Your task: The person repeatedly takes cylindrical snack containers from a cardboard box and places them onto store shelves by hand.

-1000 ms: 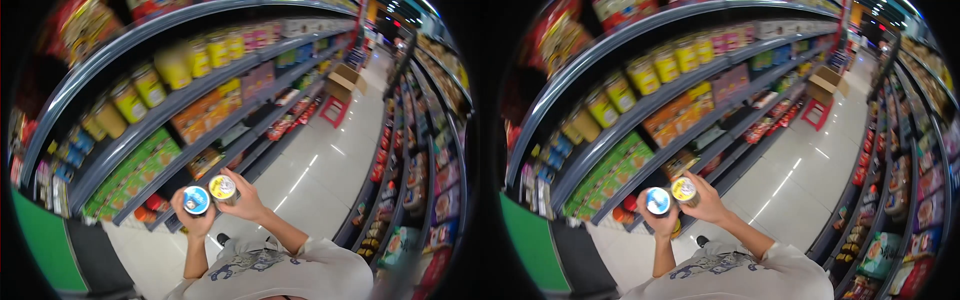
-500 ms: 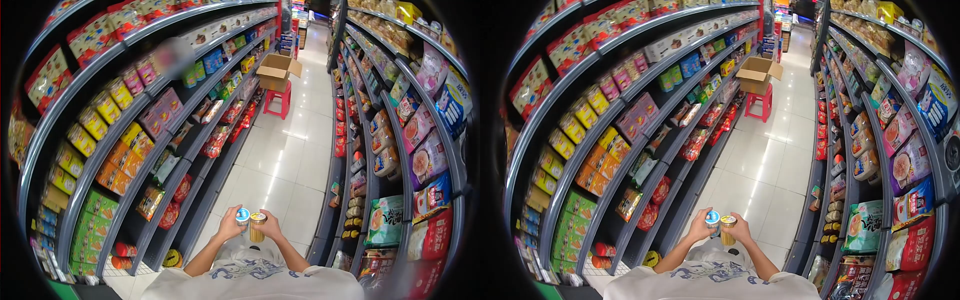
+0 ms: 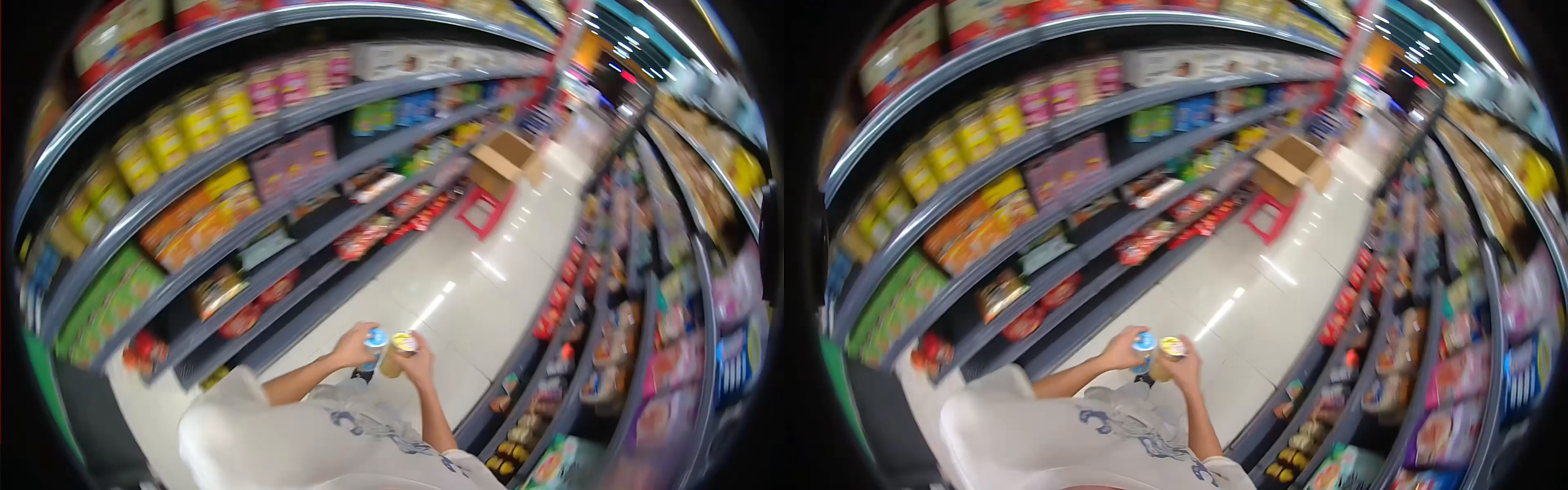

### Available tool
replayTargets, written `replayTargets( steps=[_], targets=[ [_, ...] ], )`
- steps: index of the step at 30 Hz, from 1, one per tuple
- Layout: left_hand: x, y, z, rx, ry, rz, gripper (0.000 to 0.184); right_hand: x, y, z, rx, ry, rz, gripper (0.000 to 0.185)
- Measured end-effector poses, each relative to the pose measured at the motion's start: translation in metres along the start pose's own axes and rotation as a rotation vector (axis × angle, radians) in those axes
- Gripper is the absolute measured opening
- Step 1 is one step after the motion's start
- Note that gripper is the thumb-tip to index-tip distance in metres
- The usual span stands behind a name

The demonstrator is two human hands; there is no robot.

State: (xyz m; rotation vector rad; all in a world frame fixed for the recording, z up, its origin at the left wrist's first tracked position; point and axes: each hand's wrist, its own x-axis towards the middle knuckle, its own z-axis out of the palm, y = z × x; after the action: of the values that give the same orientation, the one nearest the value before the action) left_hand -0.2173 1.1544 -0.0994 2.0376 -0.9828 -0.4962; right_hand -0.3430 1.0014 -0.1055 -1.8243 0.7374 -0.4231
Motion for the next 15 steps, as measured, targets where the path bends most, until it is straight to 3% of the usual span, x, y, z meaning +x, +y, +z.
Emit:
replayTargets(
  steps=[3,5,10,15],
  targets=[
    [-0.008,-0.004,-0.006,0.011,0.081,0.012,0.077,0.005,0.022,0.001,0.111,-0.014,-0.059,0.078],
    [-0.033,-0.007,-0.014,-0.031,0.181,-0.004,0.078,0.002,0.034,0.001,0.16,-0.085,0.022,0.077],
    [-0.138,-0.02,-0.051,-0.085,0.686,-0.287,0.081,-0.007,0.071,0.029,0.191,-0.319,0.005,0.08],
    [-0.257,-0.003,-0.155,-0.033,1.157,-0.353,0.083,-0.05,0.046,0.08,0.289,-0.422,0.08,0.078]
  ],
)
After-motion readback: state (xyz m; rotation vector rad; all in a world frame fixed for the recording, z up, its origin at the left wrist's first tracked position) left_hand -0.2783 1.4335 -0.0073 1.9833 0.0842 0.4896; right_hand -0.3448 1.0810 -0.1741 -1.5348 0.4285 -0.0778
